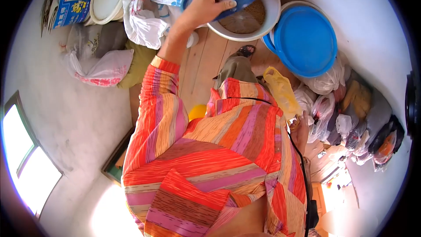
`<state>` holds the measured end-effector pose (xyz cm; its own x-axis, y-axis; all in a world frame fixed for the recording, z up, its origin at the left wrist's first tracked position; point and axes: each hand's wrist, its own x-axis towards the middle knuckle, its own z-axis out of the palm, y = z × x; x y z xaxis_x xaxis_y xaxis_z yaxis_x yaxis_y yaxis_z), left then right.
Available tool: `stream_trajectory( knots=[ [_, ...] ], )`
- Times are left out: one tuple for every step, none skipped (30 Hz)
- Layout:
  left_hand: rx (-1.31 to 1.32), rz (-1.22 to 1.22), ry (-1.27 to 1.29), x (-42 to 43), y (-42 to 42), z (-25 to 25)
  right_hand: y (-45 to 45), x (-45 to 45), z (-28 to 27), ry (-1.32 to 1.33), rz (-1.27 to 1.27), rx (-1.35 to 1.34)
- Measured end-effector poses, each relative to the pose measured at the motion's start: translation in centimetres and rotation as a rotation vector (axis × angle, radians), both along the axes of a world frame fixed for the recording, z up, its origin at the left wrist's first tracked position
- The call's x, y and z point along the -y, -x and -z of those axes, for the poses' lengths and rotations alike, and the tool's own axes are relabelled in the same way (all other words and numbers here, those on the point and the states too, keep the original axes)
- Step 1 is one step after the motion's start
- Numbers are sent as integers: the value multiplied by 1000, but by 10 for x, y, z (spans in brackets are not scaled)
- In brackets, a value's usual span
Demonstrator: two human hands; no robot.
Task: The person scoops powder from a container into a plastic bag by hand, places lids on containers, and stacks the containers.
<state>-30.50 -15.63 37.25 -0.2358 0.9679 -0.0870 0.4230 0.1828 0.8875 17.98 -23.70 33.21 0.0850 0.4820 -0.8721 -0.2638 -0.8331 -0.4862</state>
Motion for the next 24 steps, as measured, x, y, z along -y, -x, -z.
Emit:
stream_trajectory(
  knots=[
    [-22,19,-5,-1,-9,10,-1,0,2,-7,-18,1],
    [-111,27,7,0,-22,18,-2,1,4,-13,-35,1],
    [-179,33,-27,1,-35,26,-2,1,6,-14,-30,-3],
    [-247,39,-65,1,-48,38,0,0,5,-15,-8,-4],
    [-247,62,-71,0,-58,53,3,-2,2,-21,-15,-4],
    [-305,64,-106,1,-67,70,6,-2,1,-27,-23,-4],
    [-362,65,-142,2,-77,86,1,-1,7,-44,-7,-26],
    [-362,87,-146,3,-86,100,1,0,8,-45,15,-27],
    [-374,91,-143,4,-94,113,1,0,9,-54,19,-36],
    [-387,93,-140,3,-100,123,0,0,9,-64,21,-46],
    [-387,111,-146,3,-103,132,0,1,10,-47,26,-37],
    [-408,119,-119,2,-107,138,0,1,10,-47,40,-37],
    [-428,125,-91,3,-111,144,-1,2,9,-39,44,-30],
    [-449,130,-66,1,-112,149,0,2,9,-34,49,-24],
    [-450,141,-69,-2,-113,151,0,3,10,-35,60,-25],
    [-463,156,-55,-4,-114,153,-1,5,10,-34,66,-32],
    [-477,170,-40,-5,-115,155,-2,7,10,-32,70,-40],
    [-478,178,-41,-7,-116,154,-3,8,11,-31,78,-42],
    [-485,183,-18,-9,-117,153,-3,9,12,-43,95,-50],
    [-491,186,8,-9,-118,152,-3,11,13,-52,110,-58],
    [-493,193,9,-8,-118,151,-4,13,15,-49,117,-60],
    [-503,205,37,-7,-116,150,-5,14,18,-46,129,-54],
    [-511,217,64,-7,-117,149,-6,15,19,-43,143,-47],
    [-510,228,60,-7,-121,143,-5,15,19,-44,154,-46]
  ],
)
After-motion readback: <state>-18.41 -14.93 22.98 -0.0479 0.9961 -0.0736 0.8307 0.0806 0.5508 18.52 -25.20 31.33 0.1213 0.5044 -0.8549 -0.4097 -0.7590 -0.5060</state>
